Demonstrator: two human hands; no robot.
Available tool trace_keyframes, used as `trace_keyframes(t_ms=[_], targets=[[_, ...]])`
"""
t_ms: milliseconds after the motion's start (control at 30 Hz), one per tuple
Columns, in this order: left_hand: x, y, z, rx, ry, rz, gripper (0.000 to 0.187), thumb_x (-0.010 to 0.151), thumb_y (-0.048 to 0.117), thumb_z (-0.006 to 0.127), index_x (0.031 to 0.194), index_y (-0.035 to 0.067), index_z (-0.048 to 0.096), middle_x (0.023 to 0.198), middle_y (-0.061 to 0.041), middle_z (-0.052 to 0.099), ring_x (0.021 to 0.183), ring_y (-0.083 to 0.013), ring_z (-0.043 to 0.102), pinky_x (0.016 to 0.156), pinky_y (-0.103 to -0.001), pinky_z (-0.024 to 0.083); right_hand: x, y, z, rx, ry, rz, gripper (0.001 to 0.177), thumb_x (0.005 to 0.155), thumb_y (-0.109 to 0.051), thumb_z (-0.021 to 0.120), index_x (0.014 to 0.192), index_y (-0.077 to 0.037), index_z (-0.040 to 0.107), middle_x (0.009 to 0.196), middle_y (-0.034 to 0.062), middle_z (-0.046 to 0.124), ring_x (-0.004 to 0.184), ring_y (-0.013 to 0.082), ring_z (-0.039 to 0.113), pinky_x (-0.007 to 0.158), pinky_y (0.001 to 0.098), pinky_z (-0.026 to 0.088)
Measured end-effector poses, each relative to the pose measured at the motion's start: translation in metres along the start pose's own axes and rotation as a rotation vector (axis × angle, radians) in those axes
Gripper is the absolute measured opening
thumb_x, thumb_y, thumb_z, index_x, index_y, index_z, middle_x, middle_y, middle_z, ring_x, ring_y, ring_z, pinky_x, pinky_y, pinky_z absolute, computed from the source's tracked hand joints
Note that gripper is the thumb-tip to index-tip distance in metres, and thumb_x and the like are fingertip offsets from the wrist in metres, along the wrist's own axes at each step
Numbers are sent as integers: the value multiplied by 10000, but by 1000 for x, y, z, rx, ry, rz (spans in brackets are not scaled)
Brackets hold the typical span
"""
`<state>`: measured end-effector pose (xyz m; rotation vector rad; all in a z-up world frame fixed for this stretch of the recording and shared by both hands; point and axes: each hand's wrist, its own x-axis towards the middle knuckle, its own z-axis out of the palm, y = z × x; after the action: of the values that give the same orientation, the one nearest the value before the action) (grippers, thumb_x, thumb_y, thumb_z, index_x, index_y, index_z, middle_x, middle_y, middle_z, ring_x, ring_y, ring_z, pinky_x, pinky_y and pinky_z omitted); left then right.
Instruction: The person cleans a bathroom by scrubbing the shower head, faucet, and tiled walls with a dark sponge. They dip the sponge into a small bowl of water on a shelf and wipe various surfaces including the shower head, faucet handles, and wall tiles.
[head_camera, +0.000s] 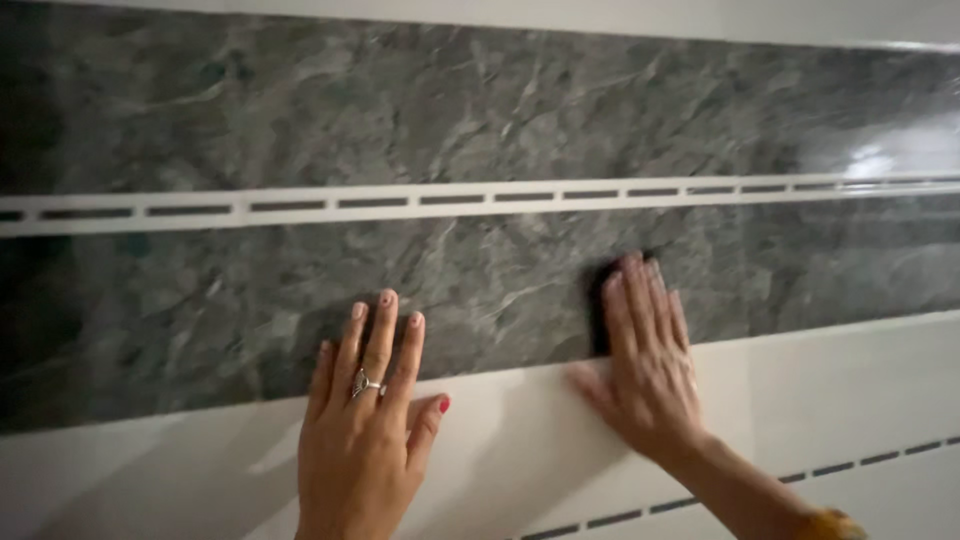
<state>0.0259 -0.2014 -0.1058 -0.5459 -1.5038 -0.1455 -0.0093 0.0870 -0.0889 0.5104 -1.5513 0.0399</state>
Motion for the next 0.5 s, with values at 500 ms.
trace_keyframes(t_ms=[500], targets=[[-47,12,-26,-3,-39,-252,773,924,363,630,1518,-43,347,1645,-191,280,1499,-399,272,1170,-561,288,-140,-137,54,188,-630,-216,1034,775,-569,735,1492,49,318,1594,232,293,1491,401,207,1182,558,148]])
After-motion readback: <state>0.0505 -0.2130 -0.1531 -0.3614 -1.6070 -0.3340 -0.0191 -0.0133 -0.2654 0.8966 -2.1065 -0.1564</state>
